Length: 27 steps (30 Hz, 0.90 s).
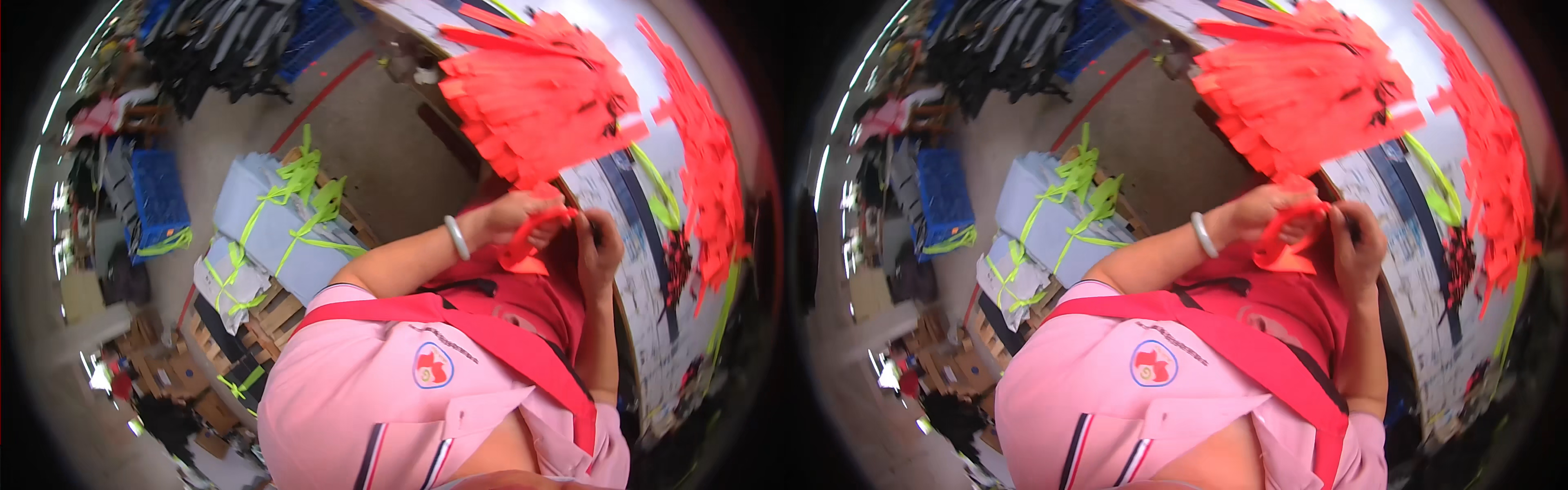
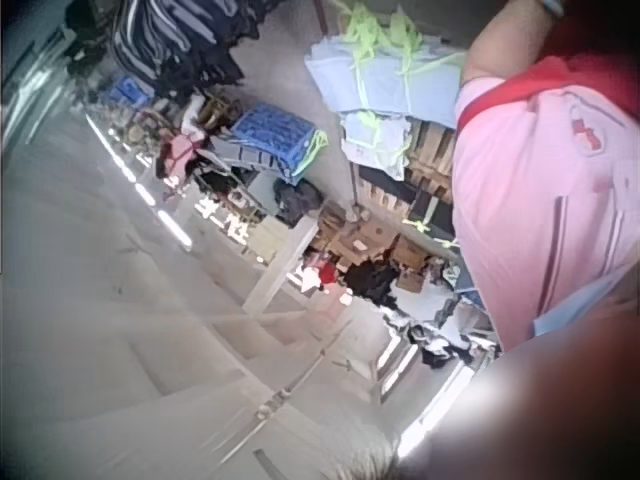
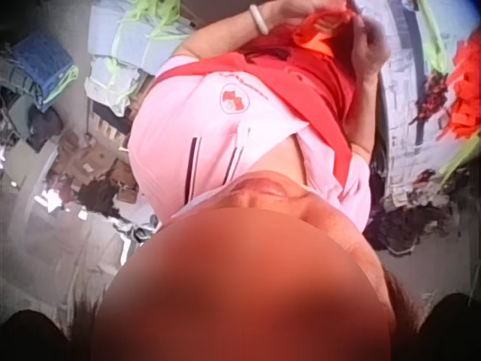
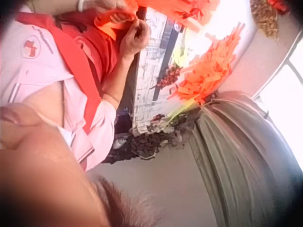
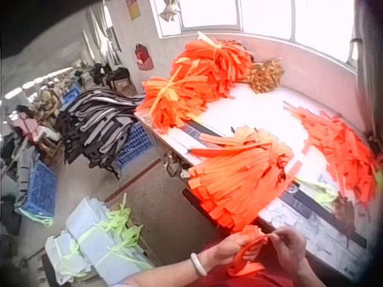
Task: Attaching black clips to red fabric strips at a workbench.
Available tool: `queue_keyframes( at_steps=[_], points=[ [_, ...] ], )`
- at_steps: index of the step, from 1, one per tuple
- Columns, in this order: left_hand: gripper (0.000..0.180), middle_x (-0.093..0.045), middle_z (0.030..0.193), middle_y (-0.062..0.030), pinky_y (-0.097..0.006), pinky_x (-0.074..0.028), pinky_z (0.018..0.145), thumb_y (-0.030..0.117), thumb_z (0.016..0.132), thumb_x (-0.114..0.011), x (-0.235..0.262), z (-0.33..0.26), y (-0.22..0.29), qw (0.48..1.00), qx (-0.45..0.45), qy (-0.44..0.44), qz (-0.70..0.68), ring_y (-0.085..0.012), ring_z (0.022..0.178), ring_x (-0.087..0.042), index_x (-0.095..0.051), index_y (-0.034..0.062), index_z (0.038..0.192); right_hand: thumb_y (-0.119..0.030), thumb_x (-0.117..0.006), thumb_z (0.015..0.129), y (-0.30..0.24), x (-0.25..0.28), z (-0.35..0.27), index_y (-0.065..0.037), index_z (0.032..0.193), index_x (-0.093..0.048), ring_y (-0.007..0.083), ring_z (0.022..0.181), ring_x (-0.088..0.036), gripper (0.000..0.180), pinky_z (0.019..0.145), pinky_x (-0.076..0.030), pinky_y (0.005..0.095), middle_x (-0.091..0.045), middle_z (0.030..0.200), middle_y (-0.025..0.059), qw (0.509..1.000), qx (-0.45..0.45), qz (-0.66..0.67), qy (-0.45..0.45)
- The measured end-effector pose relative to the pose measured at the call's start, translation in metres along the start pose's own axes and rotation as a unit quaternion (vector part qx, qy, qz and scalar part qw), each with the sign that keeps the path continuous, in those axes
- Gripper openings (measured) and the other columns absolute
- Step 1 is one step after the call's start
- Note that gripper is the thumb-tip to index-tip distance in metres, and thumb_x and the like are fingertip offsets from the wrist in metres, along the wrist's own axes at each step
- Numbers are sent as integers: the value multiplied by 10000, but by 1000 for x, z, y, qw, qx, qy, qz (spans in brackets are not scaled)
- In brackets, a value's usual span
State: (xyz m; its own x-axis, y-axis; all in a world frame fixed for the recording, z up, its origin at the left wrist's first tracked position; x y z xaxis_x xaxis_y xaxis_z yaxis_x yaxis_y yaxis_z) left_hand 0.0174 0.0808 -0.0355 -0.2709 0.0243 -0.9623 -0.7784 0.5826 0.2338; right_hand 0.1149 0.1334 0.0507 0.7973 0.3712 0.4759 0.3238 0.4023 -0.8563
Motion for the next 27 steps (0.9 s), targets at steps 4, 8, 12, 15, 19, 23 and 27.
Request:
queue_keyframes(
  at_steps=[4, 8, 12, 15, 19, 23, 27],
  points=[
    [212, -558, 698, -6, -257, -412, 535, 219, 981, -534, 2, -13, 34, 896, -210, 230, 316, -86, 587, -495, -600, 32, 905, -132, -636, 914, 21, 6, 6, -18, 917, -636, 49, 684, -501, 114, 607, -418, 207, -581, 767, -19, 984, -127, 122, 17],
    [192, -538, 740, -94, -288, -433, 610, 186, 985, -517, -38, -20, 49, 641, -381, 234, 624, -164, 653, -523, -563, 5, 941, -203, -653, 907, 25, 8, -8, -9, 929, -652, 41, 724, -518, 196, 638, -433, 193, -592, 796, -40, 945, -226, 234, -32],
    [177, -539, 758, -106, -301, -439, 618, 169, 983, -515, -53, -11, 33, 619, -380, 179, 663, -186, 655, -526, -566, 4, 942, -176, -622, 923, 17, 17, -15, 4, 943, -645, 47, 771, -519, 182, 702, -443, 215, -615, 815, 2, 963, -204, 170, -48],
    [154, -561, 773, -91, -286, -449, 636, 149, 964, -549, -51, -7, 36, 656, -305, 171, 669, -157, 685, -545, -574, -1, 944, -161, -580, 944, 20, 22, -16, 13, 974, -625, 64, 761, -517, 183, 696, -446, 235, -607, 799, 29, 976, -145, 143, -72],
    [154, -581, 817, 17, -208, -447, 677, 148, 945, -600, -54, -3, 35, 731, -238, 113, 629, -66, 754, -532, -610, 0, 988, -163, -550, 953, 23, 17, -25, 17, 1006, -598, 102, 715, -528, 194, 660, -445, 270, -588, 749, 76, 981, -108, 119, -106],
    [111, -570, 795, 38, -183, -416, 600, 117, 931, -610, -45, 3, 27, 798, -133, 136, 572, -18, 699, -499, -608, 8, 951, -154, -549, 940, 26, 15, -30, 22, 969, -585, 196, 643, -554, 182, 623, -452, 313, -591, 735, 149, 983, -116, 79, -117],
    [79, -535, 773, 67, -163, -381, 570, 91, 928, -605, -28, 8, 13, 844, -69, 153, 510, 17, 681, -464, -589, 17, 906, -125, -521, 924, 23, 16, -34, 16, 970, -573, 329, 692, -596, 157, 645, -467, 385, -603, 756, 189, 986, -86, 44, -134]
  ],
)
Point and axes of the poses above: each hand's wrist, its own z-axis towards the middle knuckle, its own x-axis out of the back of the hand, y = z × x, the point moved 7 cm from there along z, towards the middle knuckle
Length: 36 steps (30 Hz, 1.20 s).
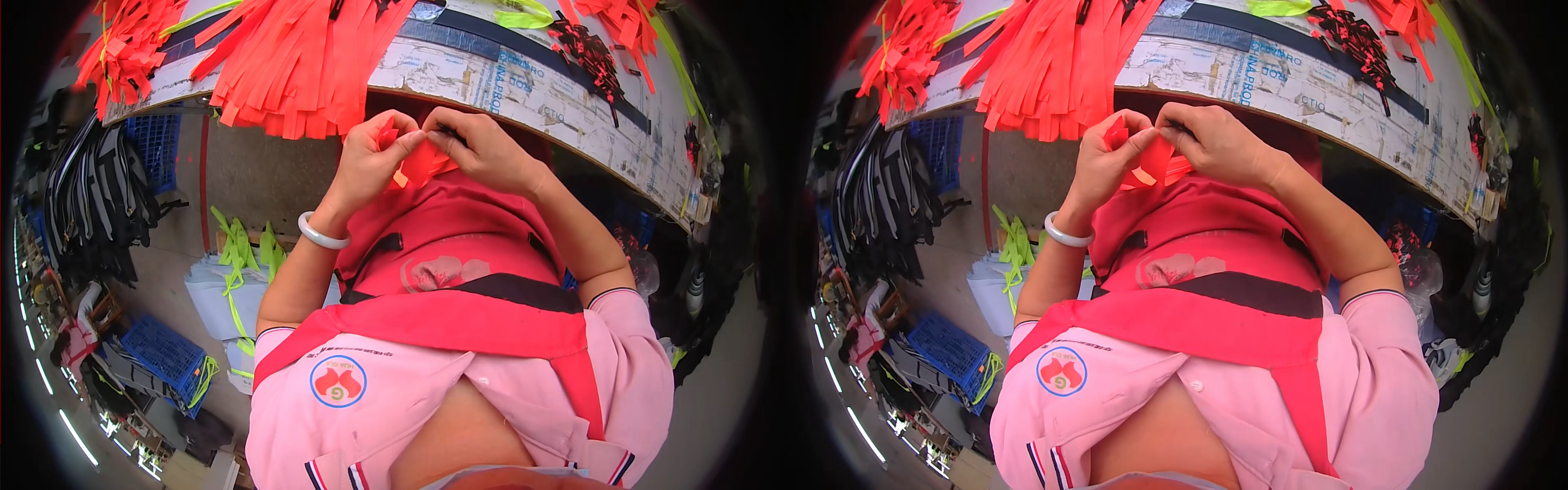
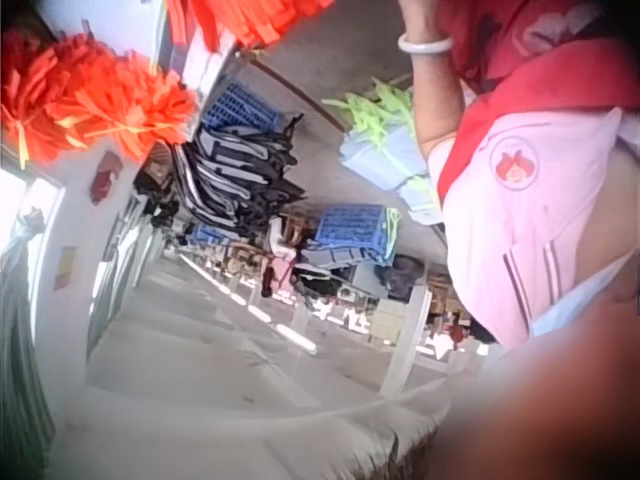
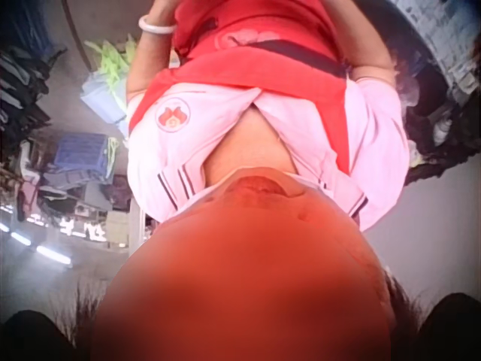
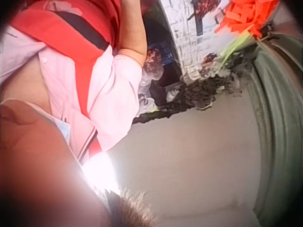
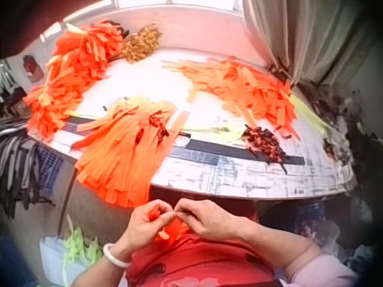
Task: Attaching black clips to red fabric strips at a workbench.
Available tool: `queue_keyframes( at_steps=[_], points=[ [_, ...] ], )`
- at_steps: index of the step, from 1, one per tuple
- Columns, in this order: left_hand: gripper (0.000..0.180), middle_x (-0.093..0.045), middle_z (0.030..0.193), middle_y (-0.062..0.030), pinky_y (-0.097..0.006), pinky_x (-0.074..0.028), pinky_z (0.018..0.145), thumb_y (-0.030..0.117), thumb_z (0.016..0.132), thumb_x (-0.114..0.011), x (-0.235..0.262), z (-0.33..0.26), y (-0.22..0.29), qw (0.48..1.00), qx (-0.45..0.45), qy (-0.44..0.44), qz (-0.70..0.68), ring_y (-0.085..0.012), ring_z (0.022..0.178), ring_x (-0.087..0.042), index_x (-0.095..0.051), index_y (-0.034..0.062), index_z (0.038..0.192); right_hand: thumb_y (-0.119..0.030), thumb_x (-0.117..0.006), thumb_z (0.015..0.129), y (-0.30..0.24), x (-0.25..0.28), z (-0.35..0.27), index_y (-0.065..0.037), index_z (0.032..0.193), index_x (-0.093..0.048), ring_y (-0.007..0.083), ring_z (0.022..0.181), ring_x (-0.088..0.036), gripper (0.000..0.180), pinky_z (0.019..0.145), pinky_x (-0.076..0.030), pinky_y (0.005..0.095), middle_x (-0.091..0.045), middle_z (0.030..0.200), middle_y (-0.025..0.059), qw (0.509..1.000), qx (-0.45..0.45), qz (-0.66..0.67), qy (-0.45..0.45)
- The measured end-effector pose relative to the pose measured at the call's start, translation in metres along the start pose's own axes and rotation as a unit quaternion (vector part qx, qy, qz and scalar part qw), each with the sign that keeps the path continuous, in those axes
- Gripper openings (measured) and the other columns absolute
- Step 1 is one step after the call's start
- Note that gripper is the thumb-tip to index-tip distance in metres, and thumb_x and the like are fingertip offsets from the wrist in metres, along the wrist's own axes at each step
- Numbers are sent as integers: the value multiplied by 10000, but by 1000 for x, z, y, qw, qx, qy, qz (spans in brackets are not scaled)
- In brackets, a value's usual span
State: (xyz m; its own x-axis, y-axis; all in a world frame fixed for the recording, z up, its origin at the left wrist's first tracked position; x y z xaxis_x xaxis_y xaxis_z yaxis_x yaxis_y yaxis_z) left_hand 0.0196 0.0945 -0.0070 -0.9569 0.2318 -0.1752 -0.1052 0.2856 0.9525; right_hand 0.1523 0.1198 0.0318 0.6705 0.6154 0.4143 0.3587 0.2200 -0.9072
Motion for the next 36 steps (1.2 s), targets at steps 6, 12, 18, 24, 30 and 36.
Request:
queue_keyframes(
  at_steps=[6, 12, 18, 24, 30, 36],
  points=[
    [89, -531, 745, 22, -236, -418, 560, 71, 910, -618, -7, 2, 10, 970, -177, 13, 168, -60, 640, -492, -568, 15, 862, -157, -536, 901, 18, -4, -7, 22, 932, -586, 163, 629, -523, 188, 596, -430, 318, -580, 701, 106, 993, -104, 63, -2],
    [68, -539, 749, -36, -251, -443, 617, 49, 892, -619, -7, -8, 17, 930, -223, 62, 285, -74, 710, -508, -568, 3, 884, -163, -528, 946, 33, -19, -4, 13, 915, -564, 70, 649, -442, 182, 580, -387, 239, -511, 716, -15, 993, -34, 103, 40],
    [107, -553, 798, 20, -210, -426, 679, 105, 931, -589, -1, 1, -21, 995, -66, 26, 76, -37, 763, -492, -576, 1, 909, -93, -551, 897, 10, -9, -5, 8, 866, -551, 303, 578, -574, 106, 548, -428, 362, -547, 654, 195, 996, -80, -5, 27],
    [54, -559, 796, -166, -335, -460, 625, -10, 822, -607, -9, -13, 9, 929, -262, 79, 249, -307, 697, -568, -562, -19, 852, -117, -564, 870, 31, -20, -8, 2, 816, -551, 76, 546, -474, 132, 486, -370, 268, -497, 606, 20, 991, -53, 98, 70],
    [136, -582, 852, -177, -336, -496, 666, 5, 797, -623, -47, -27, 28, 869, -381, 45, 313, -323, 776, -615, -584, -5, 927, -110, -569, 889, 88, -61, -25, -72, 841, -562, 28, 505, -441, 62, 434, -326, 204, -513, 639, -40, 859, -265, 432, 74],
    [76, -602, 792, -18, -213, -478, 683, 87, 969, -533, -9, 7, -12, 997, -70, 5, -26, -77, 732, -578, -554, 14, 974, -177, -578, 872, 65, -9, -6, 24, 867, -613, 132, 699, -576, 205, 663, -470, 304, -635, 753, 121, 988, -107, 82, 73]
  ],
)
Point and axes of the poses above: each hand's wrist, its own z-axis towards the middle knuckle, its own x-axis out of the back of the hand, y = z × x, the point moved 7 cm from there along z, towards the middle knuckle
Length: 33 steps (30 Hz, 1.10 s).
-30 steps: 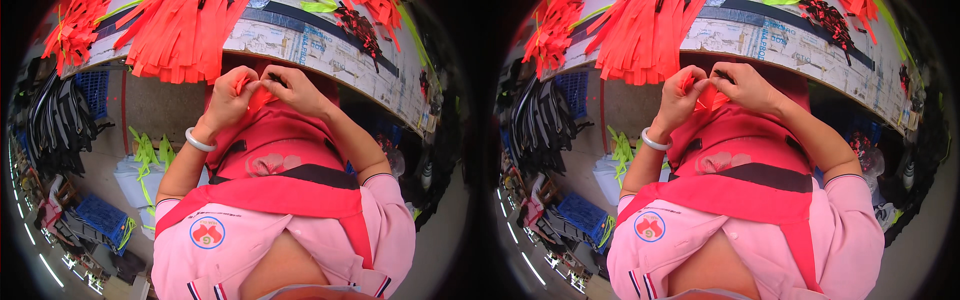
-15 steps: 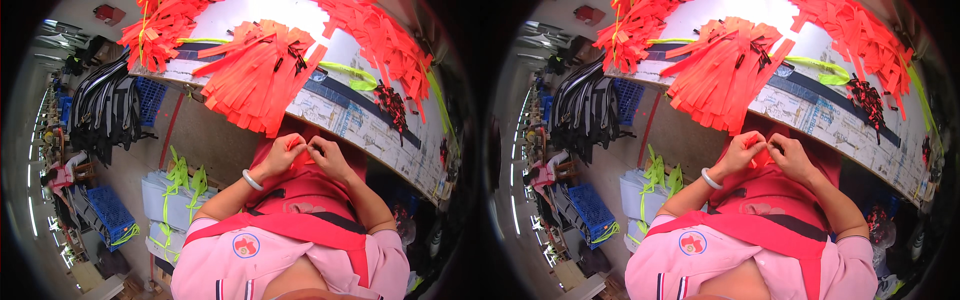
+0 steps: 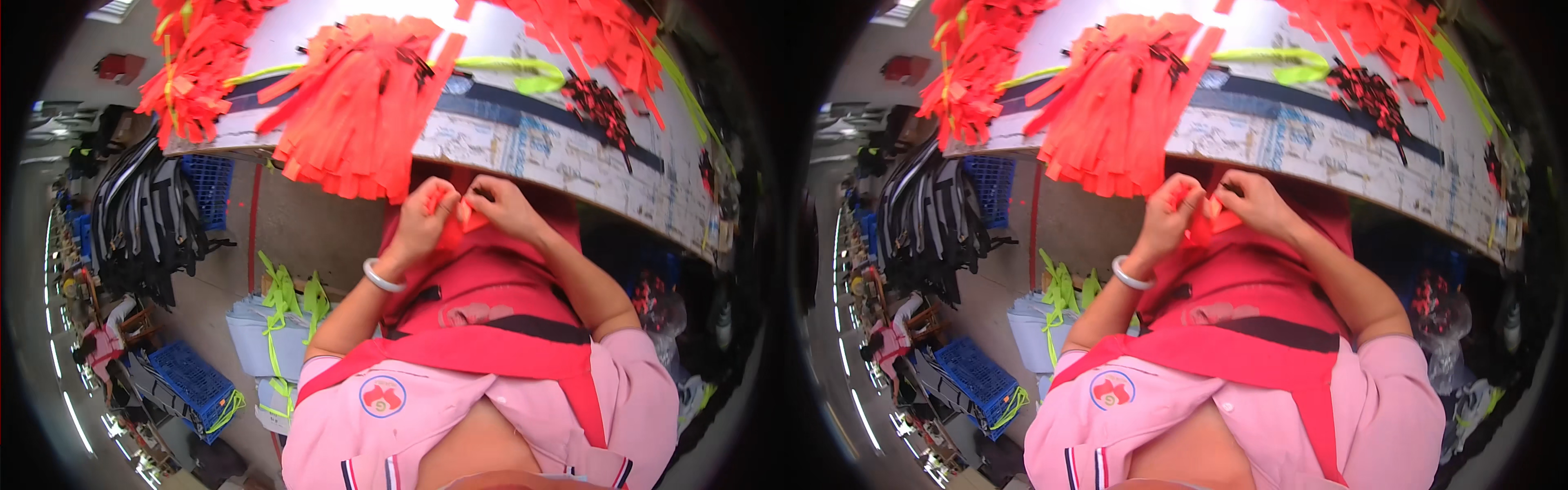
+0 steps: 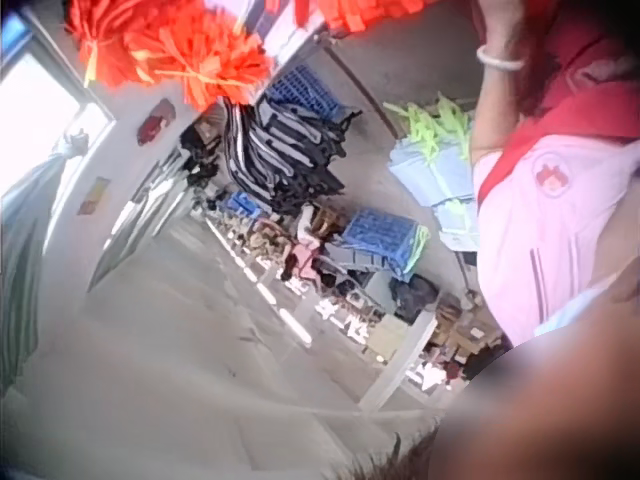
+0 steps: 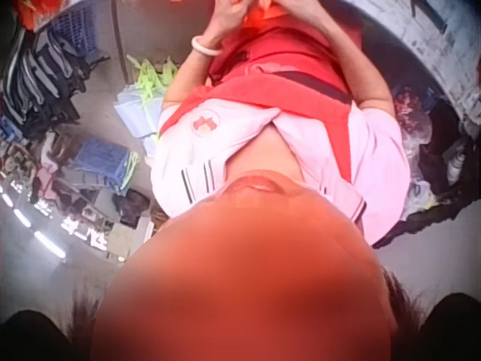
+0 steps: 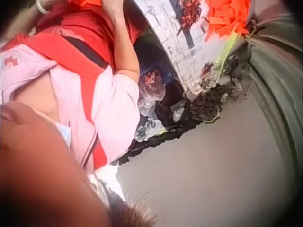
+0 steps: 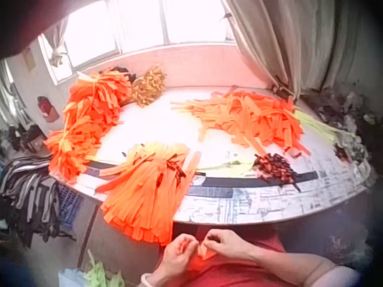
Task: Attaching black clips to red fabric strips at a workbench.
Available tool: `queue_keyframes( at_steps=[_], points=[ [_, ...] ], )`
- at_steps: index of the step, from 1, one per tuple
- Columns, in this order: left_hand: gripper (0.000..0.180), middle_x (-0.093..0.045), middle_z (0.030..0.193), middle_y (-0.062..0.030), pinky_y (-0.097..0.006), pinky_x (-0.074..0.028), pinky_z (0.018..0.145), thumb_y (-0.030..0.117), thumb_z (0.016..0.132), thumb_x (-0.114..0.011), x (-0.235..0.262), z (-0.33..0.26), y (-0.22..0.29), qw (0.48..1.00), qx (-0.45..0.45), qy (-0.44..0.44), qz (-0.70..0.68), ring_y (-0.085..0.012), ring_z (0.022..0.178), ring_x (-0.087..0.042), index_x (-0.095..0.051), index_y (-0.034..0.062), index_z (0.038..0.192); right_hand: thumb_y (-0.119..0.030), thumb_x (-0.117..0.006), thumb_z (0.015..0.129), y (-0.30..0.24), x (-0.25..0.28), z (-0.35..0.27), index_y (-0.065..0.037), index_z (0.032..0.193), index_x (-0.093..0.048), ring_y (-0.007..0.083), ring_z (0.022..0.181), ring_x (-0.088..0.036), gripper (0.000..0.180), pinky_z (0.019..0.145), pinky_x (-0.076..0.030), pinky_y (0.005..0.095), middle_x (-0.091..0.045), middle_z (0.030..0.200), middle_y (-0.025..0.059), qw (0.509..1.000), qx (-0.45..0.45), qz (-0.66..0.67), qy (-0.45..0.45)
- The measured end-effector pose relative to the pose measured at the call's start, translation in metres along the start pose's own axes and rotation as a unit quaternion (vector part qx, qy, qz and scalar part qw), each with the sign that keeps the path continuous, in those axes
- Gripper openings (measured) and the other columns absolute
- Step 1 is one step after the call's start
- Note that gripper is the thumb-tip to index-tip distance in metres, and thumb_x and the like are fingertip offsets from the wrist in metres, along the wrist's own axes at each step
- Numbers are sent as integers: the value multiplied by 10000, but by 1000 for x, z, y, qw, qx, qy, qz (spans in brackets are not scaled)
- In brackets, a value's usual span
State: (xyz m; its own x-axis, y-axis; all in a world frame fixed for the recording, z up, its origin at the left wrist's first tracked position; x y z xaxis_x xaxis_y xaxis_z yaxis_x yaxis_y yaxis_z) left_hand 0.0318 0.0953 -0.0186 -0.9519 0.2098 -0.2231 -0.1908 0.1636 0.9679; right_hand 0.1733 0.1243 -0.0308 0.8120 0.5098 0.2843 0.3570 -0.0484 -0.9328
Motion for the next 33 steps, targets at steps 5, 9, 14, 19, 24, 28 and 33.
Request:
queue_keyframes(
  at_steps=[5, 9, 14, 19, 24, 28, 33],
  points=[
    [215, -635, 856, 29, -166, -443, 651, 86, 910, -639, -4, -3, 2, 998, 32, 4, 53, -11, 745, -531, -636, 4, 1108, -174, -565, 841, -14, -7, -3, 32, 900, -597, 324, 728, -617, 217, 669, -468, 404, -618, 786, 219, 995, -8, -76, -59],
    [161, -637, 818, 36, -175, -449, 642, 99, 900, -654, -14, -1, -4, 995, 61, 6, 81, -14, 731, -527, -672, -10, 1017, -163, -561, 845, -20, -5, -8, 21, 909, -592, 382, 788, -624, 197, 685, -478, 429, -631, 818, 227, 991, 0, -131, -40],
    [150, -613, 776, 39, -180, -435, 619, 112, 893, -663, -12, -1, 0, 992, 35, 30, 120, -16, 703, -509, -672, -2, 990, -123, -576, 835, -21, -4, -12, 6, 957, -584, 348, 743, -619, 178, 683, -479, 401, -627, 782, 186, 995, 17, -85, -45],
    [111, -595, 742, 21, -187, -422, 620, 100, 925, -615, -5, -3, -3, 995, 49, 16, 81, -36, 675, -519, -639, -8, 918, -92, -615, 841, -23, 0, -15, -6, 1083, -573, 93, 732, -539, 260, 701, -466, 274, -580, 772, 15, 995, 28, 35, -88],
    [101, -590, 717, 21, -179, -411, 592, 86, 920, -622, 11, -6, -1, 997, 42, 58, 3, -36, 638, -517, -646, -10, 935, -222, -638, 915, 1, 20, -23, -58, 1054, -662, -2, 522, -406, 215, 442, -311, 167, -587, 724, -41, 975, -118, 187, -24],
    [100, -590, 723, 18, -178, -408, 593, 88, 919, -624, 3, -8, -5, 997, 43, 60, -16, -37, 641, -514, -645, -8, 939, -224, -623, 927, -2, 16, -24, -59, 1112, -656, 1, 521, -405, 251, 449, -321, 164, -622, 756, -28, 960, -101, 260, -22],
    [106, -590, 724, 22, -176, -409, 598, 96, 914, -634, -1, -10, -7, 997, 45, 62, -25, -36, 645, -515, -649, -8, 927, -214, -535, 981, -2, 5, -20, -49, 1205, -596, 6, 512, -404, 286, 437, -301, 152, -676, 919, 23, 934, -47, 353, 6]
  ],
)
Point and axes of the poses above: each hand's wrist, its own z-axis towards the middle knuckle, its own x-axis out of the back of the hand, y = z × x, the point moved 7 cm from there along z, towards the middle knuckle
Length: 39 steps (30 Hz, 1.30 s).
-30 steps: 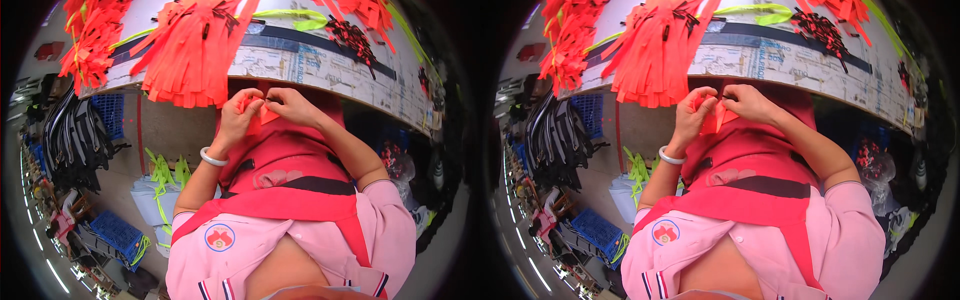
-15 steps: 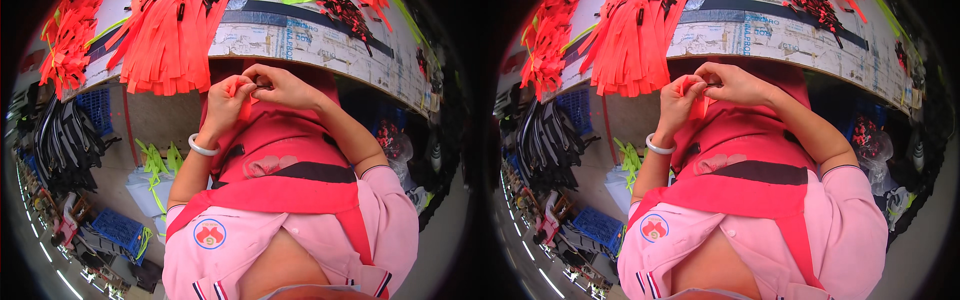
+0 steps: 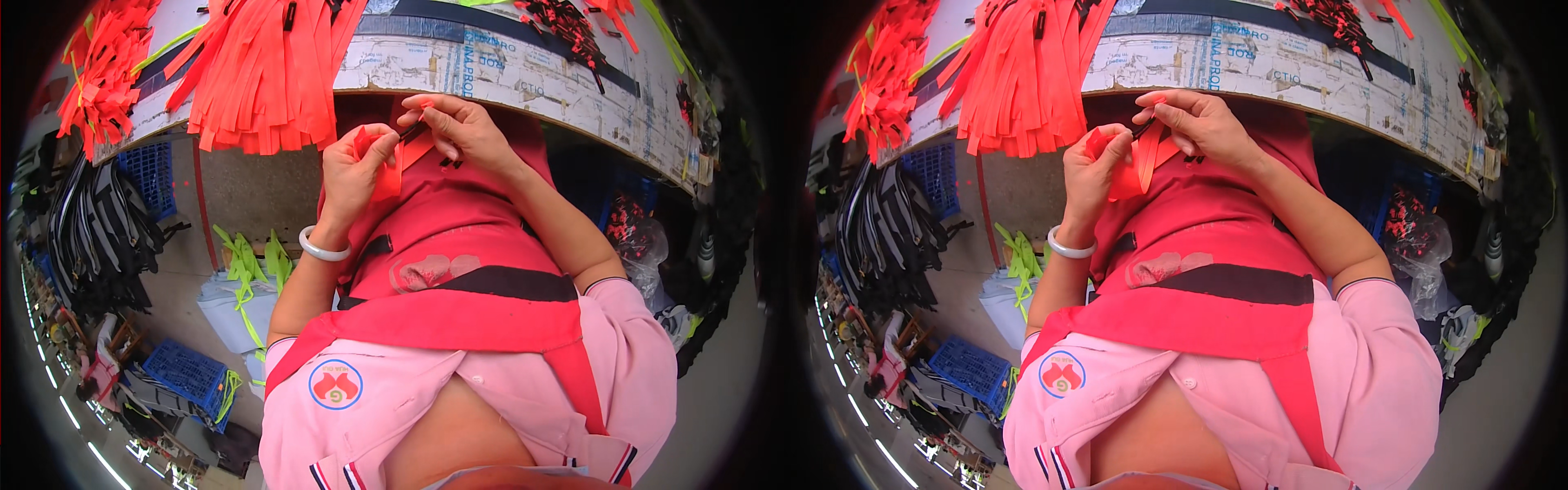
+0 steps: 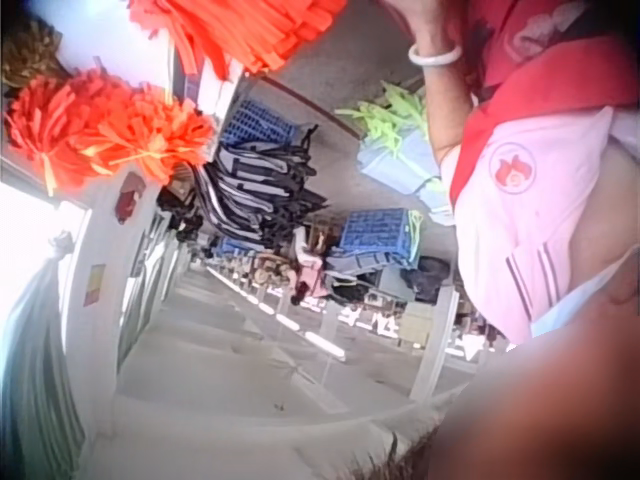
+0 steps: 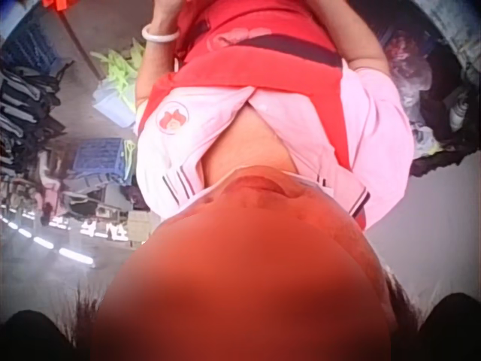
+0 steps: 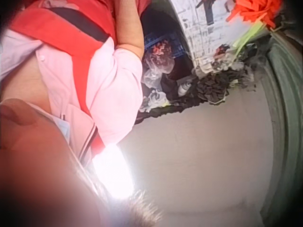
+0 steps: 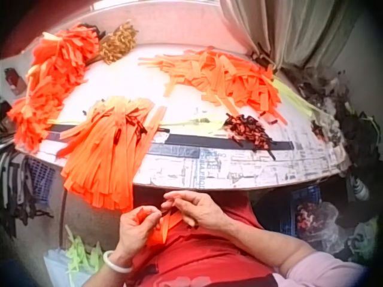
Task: Attaching black clips to red fabric strips at a workbench.
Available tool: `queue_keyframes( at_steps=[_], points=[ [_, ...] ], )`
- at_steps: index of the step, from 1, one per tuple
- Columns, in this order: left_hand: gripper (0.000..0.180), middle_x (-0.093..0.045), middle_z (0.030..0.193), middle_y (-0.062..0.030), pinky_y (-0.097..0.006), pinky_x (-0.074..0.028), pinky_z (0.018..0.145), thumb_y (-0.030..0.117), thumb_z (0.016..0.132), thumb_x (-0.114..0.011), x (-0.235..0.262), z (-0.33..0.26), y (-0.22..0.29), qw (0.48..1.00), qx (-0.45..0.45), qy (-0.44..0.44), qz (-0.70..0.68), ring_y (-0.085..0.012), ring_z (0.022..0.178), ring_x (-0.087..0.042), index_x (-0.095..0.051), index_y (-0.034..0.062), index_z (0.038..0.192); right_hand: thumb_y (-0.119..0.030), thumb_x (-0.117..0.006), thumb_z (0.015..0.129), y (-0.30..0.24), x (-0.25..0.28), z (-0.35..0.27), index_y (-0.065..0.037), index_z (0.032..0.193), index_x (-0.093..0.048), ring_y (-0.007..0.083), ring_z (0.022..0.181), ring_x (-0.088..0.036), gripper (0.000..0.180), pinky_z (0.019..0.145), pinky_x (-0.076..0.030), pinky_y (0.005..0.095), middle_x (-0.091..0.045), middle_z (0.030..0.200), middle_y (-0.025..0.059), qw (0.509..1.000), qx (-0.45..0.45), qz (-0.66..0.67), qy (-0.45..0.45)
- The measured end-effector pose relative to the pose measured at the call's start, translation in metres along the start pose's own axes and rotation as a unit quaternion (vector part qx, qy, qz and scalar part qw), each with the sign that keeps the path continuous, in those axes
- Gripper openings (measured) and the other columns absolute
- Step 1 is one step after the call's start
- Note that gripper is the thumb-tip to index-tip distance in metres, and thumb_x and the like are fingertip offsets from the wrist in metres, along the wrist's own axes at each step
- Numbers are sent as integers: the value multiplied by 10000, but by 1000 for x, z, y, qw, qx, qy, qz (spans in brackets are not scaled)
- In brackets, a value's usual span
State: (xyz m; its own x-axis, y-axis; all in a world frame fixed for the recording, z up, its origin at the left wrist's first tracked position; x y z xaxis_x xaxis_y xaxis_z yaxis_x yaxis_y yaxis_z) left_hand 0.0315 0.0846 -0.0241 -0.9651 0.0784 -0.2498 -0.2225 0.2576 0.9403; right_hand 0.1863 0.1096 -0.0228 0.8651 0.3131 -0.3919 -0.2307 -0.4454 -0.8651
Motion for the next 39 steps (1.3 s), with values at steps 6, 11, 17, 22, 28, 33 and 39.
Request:
queue_keyframes(
  at_steps=[6, 11, 17, 22, 28, 33, 39],
  points=[
    [150, -598, 736, 19, -179, -416, 609, 93, 912, -632, -3, -5, -5, 999, 19, -26, 19, -31, 666, -518, -665, -8, 1018, -206, -512, 991, 2, -7, 4, -37, 1216, -547, 8, 500, -380, 284, 433, -279, 156, -653, 861, 4, 992, -19, 124, -21],
    [229, -622, 752, 8, -162, -414, 622, 87, 908, -631, -2, -8, 4, 994, 85, -34, -51, -30, 690, -531, -660, -15, 1110, -180, -553, 968, -19, -14, -2, -26, 1149, -568, 1, 526, -407, 238, 454, -304, 147, -662, 830, 4, 999, 7, -33, -11],
    [198, -651, 809, -23, -178, -403, 572, 93, 915, -622, 1, -14, 8, 996, 73, -2, -45, -38, 638, -501, -669, -31, 1063, -154, -575, 947, -19, -28, -16, 18, 1133, -595, -2, 534, -459, 254, 445, -337, 143, -681, 832, 15, 995, -46, -83, -8],
    [139, -673, 820, 22, -164, -368, 529, 67, 910, -607, -2, -14, 2, 997, 62, -32, -17, 0, 616, -476, -687, -14, 988, -158, -578, 944, -11, -26, -14, 18, 1086, -639, -3, 509, -441, 234, 429, -328, 149, -681, 790, 15, 993, -41, -113, 16],
    [129, -694, 822, -15, -204, -468, 652, 62, 909, -597, -6, -11, 7, 997, -32, -39, 60, -49, 720, -587, -683, -24, 951, -186, -589, 941, -9, -25, -15, 4, 1041, -674, -3, 493, -432, 231, 427, -321, 149, -679, 761, 19, 992, -26, -116, 34],
    [135, -672, 844, -13, -202, -475, 714, 60, 929, -582, -9, -13, 11, 996, -22, -50, 75, -54, 786, -587, -663, -37, 973, -208, -592, 943, -10, -22, -16, -2, 1033, -675, -4, 491, -431, 240, 426, -320, 149, -675, 749, 16, 993, -26, -110, 30],
    [125, -707, 826, -46, -236, -493, 703, 49, 891, -611, -8, -14, 11, 995, -22, -41, 90, -82, 760, -625, -685, -13, 969, -212, -619, 930, -7, -25, -16, -9, 1007, -644, -6, 507, -435, 219, 433, -318, 146, -667, 745, 12, 996, -32, -88, 14]
  ],
)
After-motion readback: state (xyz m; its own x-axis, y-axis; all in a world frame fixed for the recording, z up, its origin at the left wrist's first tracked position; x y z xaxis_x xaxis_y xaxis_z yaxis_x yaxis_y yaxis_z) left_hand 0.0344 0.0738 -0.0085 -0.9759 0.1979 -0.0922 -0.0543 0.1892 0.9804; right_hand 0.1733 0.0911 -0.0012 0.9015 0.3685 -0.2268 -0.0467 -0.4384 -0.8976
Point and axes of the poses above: each hand's wrist, its own z-axis towards the middle knuckle, its own x-axis out of the back of the hand, y = z × x, the point moved 7 cm from there along z, towards the middle knuckle
